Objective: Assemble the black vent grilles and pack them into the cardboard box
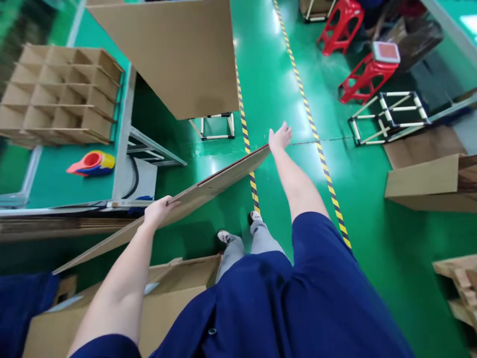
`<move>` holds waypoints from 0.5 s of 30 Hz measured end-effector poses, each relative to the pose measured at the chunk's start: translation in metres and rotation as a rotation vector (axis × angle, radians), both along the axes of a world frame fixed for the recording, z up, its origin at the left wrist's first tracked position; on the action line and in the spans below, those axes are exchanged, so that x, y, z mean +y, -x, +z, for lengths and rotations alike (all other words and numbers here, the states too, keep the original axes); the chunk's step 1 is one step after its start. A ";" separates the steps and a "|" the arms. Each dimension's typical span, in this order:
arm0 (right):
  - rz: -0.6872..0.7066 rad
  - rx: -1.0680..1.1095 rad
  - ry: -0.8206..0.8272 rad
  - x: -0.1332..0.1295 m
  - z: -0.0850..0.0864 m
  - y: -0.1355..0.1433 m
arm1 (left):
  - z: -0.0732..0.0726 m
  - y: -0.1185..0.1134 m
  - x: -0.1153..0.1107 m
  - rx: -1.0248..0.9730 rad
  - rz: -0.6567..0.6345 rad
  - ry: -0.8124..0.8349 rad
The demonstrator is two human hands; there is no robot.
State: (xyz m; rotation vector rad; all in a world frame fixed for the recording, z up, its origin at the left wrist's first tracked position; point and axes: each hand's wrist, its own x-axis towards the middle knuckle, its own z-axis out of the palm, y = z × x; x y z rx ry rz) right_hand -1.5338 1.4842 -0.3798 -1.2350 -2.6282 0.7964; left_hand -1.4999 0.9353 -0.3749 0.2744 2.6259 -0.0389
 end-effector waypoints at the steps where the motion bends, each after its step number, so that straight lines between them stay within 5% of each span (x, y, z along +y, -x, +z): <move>1: -0.146 0.026 0.123 -0.016 -0.010 0.005 | 0.002 0.005 0.004 0.002 -0.006 0.019; 3: -0.293 0.090 0.389 -0.056 -0.027 0.017 | 0.006 0.013 0.008 0.002 -0.002 0.048; 7: -0.218 0.236 0.715 -0.119 -0.041 0.044 | 0.013 0.028 0.007 -0.068 0.081 0.046; 15: -0.060 0.105 0.897 -0.115 -0.039 0.057 | 0.027 0.073 -0.047 -0.147 0.266 -0.279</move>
